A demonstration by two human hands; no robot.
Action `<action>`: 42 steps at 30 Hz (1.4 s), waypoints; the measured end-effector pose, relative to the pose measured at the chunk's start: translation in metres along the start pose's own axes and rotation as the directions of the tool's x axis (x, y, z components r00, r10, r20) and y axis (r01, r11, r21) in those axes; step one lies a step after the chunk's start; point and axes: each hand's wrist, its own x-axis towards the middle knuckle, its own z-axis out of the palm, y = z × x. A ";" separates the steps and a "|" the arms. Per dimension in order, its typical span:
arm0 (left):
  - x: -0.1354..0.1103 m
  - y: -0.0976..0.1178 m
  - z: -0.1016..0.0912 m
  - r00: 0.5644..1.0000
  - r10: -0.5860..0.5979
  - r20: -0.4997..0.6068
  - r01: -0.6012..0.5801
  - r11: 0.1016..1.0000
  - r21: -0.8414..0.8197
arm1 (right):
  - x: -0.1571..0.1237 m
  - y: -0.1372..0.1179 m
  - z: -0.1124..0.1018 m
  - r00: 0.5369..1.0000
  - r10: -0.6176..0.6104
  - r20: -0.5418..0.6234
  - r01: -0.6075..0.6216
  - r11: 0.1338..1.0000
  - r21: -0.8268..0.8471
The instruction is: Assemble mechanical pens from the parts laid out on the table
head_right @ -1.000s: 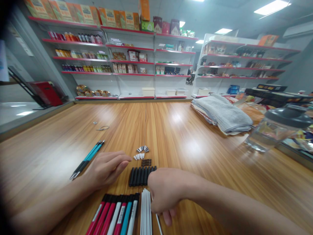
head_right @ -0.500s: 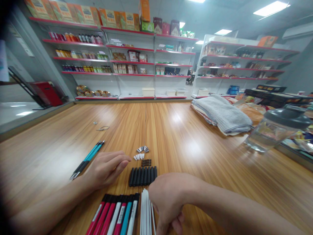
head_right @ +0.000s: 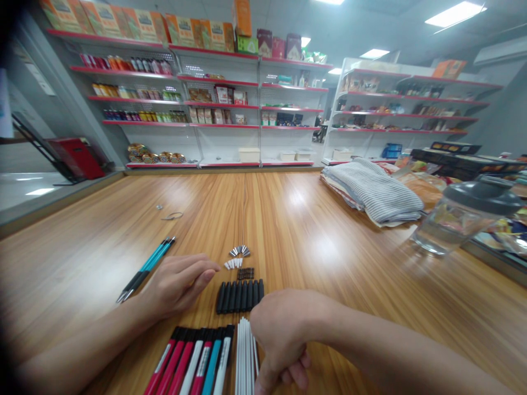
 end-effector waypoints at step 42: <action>-0.001 -0.002 0.000 1.000 -0.004 0.012 0.004 0.999 -0.035 | 0.002 0.003 -0.002 0.999 0.009 -0.039 -0.009 1.000 -0.002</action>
